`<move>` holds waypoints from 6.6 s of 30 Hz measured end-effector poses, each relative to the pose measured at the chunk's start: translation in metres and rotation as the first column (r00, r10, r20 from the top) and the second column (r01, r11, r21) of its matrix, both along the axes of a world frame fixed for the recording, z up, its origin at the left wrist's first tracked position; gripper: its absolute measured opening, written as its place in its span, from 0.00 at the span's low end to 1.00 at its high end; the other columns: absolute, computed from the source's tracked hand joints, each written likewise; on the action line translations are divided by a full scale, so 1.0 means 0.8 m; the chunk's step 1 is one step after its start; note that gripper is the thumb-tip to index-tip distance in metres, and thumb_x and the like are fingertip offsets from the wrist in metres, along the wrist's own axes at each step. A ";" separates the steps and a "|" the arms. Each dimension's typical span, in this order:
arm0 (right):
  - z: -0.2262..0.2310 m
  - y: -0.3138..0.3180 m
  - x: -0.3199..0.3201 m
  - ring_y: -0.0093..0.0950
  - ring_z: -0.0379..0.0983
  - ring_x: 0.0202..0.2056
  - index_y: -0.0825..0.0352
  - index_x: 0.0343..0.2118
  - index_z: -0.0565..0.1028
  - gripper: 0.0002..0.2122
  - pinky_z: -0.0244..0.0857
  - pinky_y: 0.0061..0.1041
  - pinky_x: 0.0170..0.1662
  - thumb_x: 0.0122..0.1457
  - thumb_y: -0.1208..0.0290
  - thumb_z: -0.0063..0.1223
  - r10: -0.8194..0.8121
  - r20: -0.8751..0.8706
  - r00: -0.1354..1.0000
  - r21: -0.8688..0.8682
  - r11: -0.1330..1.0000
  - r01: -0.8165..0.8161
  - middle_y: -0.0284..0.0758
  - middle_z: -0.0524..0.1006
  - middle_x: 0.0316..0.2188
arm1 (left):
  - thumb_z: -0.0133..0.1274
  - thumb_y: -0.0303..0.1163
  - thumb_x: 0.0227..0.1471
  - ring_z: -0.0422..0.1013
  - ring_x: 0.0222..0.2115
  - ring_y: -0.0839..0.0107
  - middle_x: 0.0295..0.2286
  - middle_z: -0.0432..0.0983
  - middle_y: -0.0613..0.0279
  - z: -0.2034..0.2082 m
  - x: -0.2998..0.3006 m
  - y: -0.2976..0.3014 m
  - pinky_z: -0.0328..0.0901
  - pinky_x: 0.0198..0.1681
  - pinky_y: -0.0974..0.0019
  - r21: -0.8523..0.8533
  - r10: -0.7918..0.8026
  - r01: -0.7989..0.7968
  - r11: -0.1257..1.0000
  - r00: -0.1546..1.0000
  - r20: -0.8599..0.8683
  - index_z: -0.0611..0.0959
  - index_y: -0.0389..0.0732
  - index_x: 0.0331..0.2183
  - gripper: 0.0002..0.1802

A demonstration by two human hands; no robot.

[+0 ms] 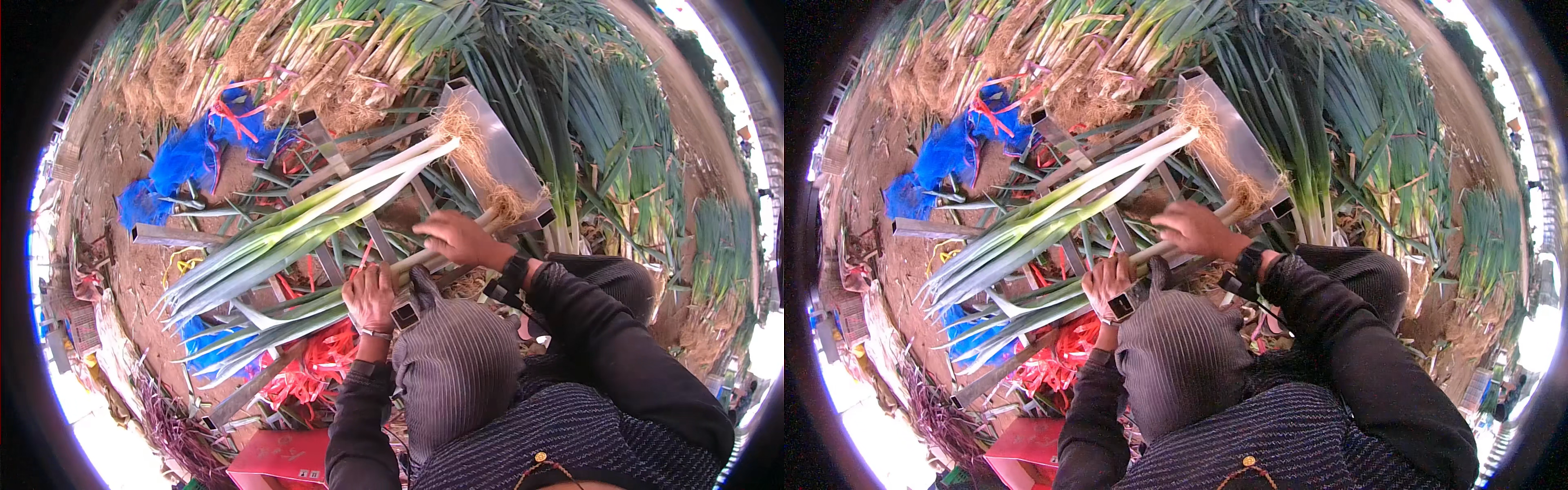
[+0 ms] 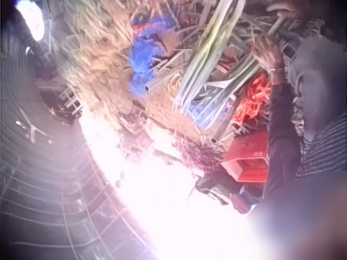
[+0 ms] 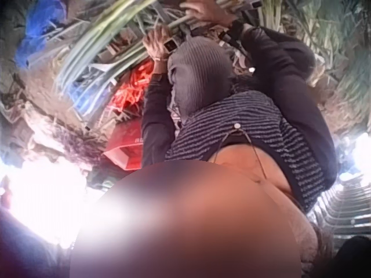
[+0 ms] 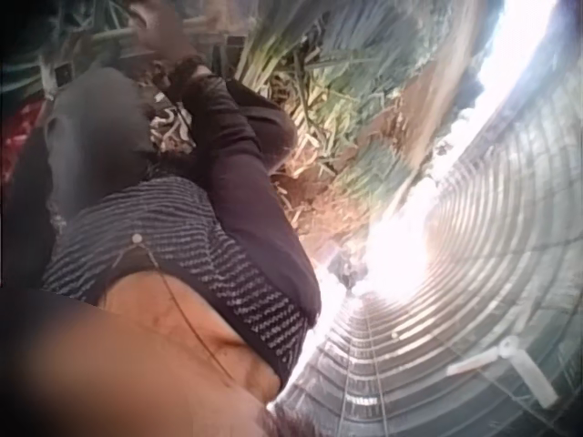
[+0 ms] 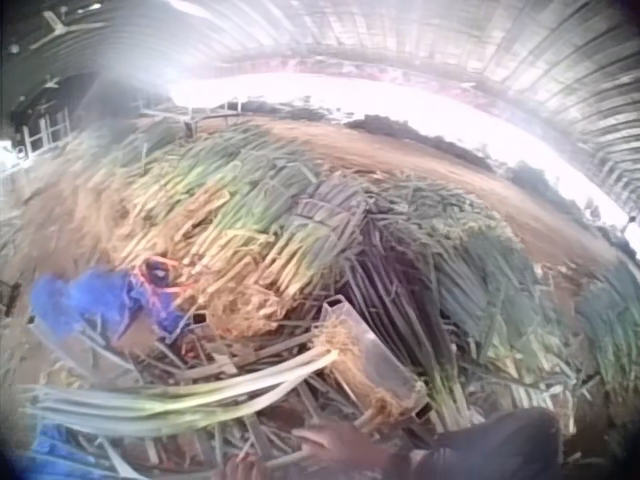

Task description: Cleaning and organizing harvested leeks by stripping outer leaves and placing them on a metal stand.

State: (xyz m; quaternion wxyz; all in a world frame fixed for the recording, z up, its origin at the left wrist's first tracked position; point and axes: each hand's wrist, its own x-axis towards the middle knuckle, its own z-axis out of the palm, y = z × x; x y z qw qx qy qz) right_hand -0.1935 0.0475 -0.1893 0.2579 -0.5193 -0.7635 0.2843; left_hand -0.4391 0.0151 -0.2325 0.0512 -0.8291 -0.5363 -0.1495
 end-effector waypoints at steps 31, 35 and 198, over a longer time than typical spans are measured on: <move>0.004 0.042 -0.030 0.27 0.69 0.32 0.53 0.35 0.78 0.08 0.52 0.33 0.45 0.51 0.62 0.57 -0.122 0.423 0.898 0.306 0.952 -0.014 0.26 0.72 0.23 | 0.54 0.43 0.48 0.68 0.44 0.72 0.38 0.73 0.75 0.000 0.002 -0.008 0.54 0.49 0.56 -0.086 0.062 -0.063 0.994 0.998 -0.007 0.78 0.58 0.42 0.16; -0.018 0.038 -0.019 0.26 0.68 0.33 0.50 0.37 0.80 0.10 0.48 0.36 0.49 0.53 0.56 0.58 -0.082 0.324 0.942 0.250 0.968 -0.002 0.25 0.71 0.24 | 0.55 0.43 0.47 0.68 0.45 0.70 0.40 0.72 0.74 -0.005 0.001 -0.010 0.56 0.49 0.55 -0.015 0.051 -0.051 0.999 0.999 0.015 0.78 0.58 0.42 0.16; 0.035 0.078 -0.043 0.35 0.71 0.37 0.61 0.38 0.75 0.11 0.60 0.38 0.44 0.51 0.68 0.59 0.004 0.216 0.976 0.127 0.991 -0.032 0.33 0.70 0.34 | 0.54 0.48 0.51 0.68 0.37 0.66 0.30 0.72 0.69 0.013 0.021 0.024 0.57 0.44 0.56 -0.061 0.010 -0.004 0.998 0.996 0.088 0.78 0.52 0.45 0.21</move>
